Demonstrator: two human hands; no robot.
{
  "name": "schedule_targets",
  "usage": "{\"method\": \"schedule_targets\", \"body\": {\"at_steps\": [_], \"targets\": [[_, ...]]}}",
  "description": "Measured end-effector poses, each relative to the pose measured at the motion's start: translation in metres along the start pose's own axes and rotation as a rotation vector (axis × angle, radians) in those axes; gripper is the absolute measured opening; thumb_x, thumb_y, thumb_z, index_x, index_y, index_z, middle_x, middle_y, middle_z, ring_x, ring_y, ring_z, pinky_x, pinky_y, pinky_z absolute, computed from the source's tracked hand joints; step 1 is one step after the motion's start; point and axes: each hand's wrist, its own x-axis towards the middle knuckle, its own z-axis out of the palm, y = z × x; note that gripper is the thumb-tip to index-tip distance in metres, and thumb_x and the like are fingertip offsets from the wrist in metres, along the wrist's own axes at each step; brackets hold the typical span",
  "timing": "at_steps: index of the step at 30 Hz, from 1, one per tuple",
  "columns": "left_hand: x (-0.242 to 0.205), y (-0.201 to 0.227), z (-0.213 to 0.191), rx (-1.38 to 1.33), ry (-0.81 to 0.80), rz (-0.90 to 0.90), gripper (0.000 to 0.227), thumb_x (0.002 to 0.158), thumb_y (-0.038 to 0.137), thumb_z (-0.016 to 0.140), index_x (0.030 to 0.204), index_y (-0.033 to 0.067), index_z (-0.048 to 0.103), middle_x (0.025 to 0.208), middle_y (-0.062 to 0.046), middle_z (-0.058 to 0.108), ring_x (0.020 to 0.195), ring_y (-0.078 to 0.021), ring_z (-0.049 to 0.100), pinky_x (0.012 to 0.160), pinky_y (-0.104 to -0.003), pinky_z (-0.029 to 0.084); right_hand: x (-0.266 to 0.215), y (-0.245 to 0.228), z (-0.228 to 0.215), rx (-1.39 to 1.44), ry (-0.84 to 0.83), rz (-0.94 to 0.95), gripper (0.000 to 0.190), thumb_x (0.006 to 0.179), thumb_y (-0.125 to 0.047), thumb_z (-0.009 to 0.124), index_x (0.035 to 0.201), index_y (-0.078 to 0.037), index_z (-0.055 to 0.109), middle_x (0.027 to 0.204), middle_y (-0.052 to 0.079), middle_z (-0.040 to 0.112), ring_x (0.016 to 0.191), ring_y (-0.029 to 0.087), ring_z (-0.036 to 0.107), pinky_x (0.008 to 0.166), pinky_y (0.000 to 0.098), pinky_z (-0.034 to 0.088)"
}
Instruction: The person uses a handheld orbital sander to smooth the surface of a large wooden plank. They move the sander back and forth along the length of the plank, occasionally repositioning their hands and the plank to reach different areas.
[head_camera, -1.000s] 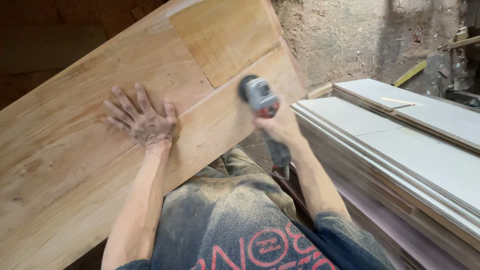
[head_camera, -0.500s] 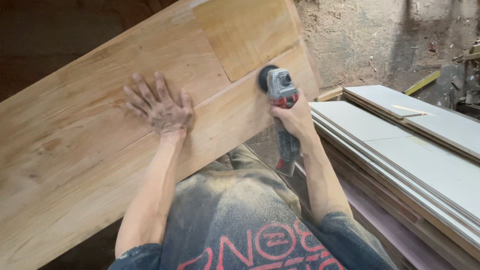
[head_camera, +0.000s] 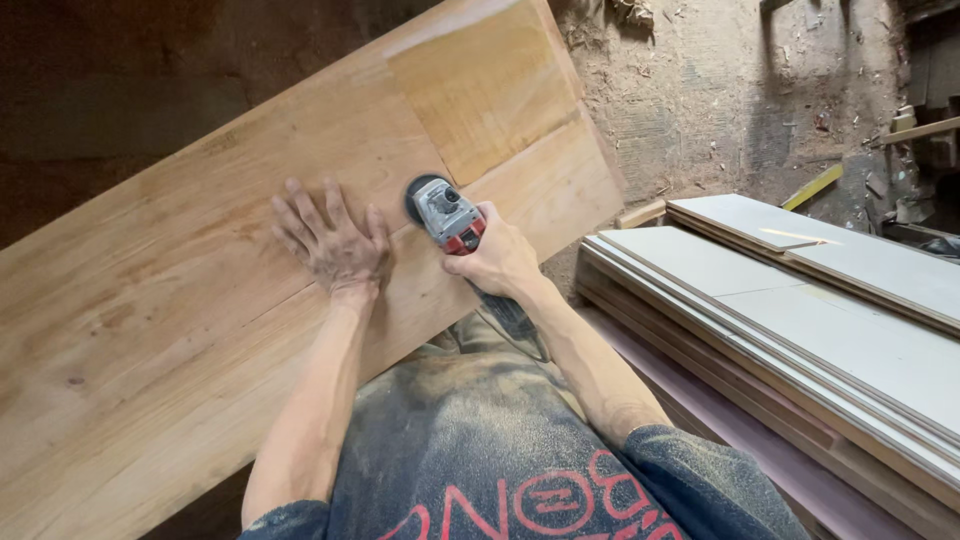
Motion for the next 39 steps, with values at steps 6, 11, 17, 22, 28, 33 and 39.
{"method": "schedule_targets", "body": {"at_steps": [6, 11, 17, 22, 28, 33, 39], "targets": [[0.0, 0.001, 0.0, -0.01, -0.02, -0.023, 0.074, 0.097, 0.044, 0.066, 0.16, 0.0118, 0.044, 0.172, -0.024, 0.016, 0.157, -0.0503, 0.008, 0.126, -0.067, 0.006, 0.038, 0.061, -0.058, 0.171, 0.167, 0.022, 0.073, 0.06, -0.032, 0.087, 0.121, -0.004, 0.059, 0.106, 0.013, 0.072, 0.096, 0.024, 0.071, 0.088, 0.0347, 0.055], [0.001, 0.004, 0.0, 0.029, -0.016, -0.018, 0.073, 0.099, 0.046, 0.065, 0.159, 0.011, 0.045, 0.172, -0.024, 0.017, 0.158, -0.05, 0.01, 0.126, -0.068, 0.007, 0.076, 0.101, -0.102, 0.265, 0.259, 0.065, 0.069, 0.062, -0.028, 0.087, 0.12, -0.004, 0.059, 0.106, 0.008, 0.071, 0.094, 0.02, 0.068, 0.087, 0.0323, 0.054], [0.004, 0.004, 0.002, 0.049, -0.003, -0.026, 0.072, 0.097, 0.047, 0.066, 0.157, 0.0126, 0.046, 0.172, -0.022, 0.019, 0.158, -0.0491, 0.013, 0.125, -0.068, 0.009, 0.089, 0.093, -0.132, 0.373, 0.311, 0.12, 0.066, 0.063, -0.027, 0.086, 0.118, -0.003, 0.059, 0.102, 0.007, 0.07, 0.087, 0.017, 0.068, 0.08, 0.0317, 0.057], [0.003, 0.002, 0.005, 0.031, 0.041, -0.016, 0.063, 0.099, 0.04, 0.063, 0.155, 0.0138, 0.051, 0.171, -0.021, 0.022, 0.158, -0.0478, 0.013, 0.127, -0.066, 0.01, 0.066, 0.038, -0.081, 0.2, 0.189, 0.04, 0.068, 0.062, -0.028, 0.085, 0.12, -0.004, 0.059, 0.102, 0.011, 0.072, 0.09, 0.023, 0.071, 0.083, 0.0353, 0.057], [-0.001, -0.004, 0.005, 0.023, 0.006, -0.045, 0.053, 0.105, 0.031, 0.058, 0.155, 0.0158, 0.055, 0.174, -0.02, 0.024, 0.161, -0.0458, 0.012, 0.129, -0.063, 0.009, 0.03, -0.031, -0.01, -0.069, -0.101, -0.05, 0.087, 0.063, -0.04, 0.081, 0.138, -0.012, 0.05, 0.109, 0.02, 0.074, 0.105, 0.037, 0.069, 0.091, 0.044, 0.053], [0.001, 0.0, 0.004, 0.004, 0.031, -0.061, 0.056, 0.099, 0.037, 0.061, 0.151, 0.0149, 0.056, 0.17, -0.02, 0.026, 0.158, -0.0459, 0.013, 0.127, -0.064, 0.009, 0.058, -0.021, -0.034, -0.002, 0.013, -0.05, 0.085, 0.063, -0.039, 0.086, 0.134, -0.008, 0.051, 0.113, 0.019, 0.071, 0.107, 0.033, 0.069, 0.092, 0.0411, 0.053], [0.003, 0.0, 0.008, 0.032, 0.013, -0.072, 0.062, 0.096, 0.042, 0.063, 0.151, 0.0167, 0.055, 0.171, -0.02, 0.025, 0.158, -0.0456, 0.013, 0.127, -0.064, 0.009, 0.101, 0.038, -0.101, 0.208, 0.163, -0.016, 0.075, 0.063, -0.026, 0.087, 0.126, -0.003, 0.053, 0.108, 0.01, 0.069, 0.097, 0.021, 0.069, 0.089, 0.0348, 0.055]]}}
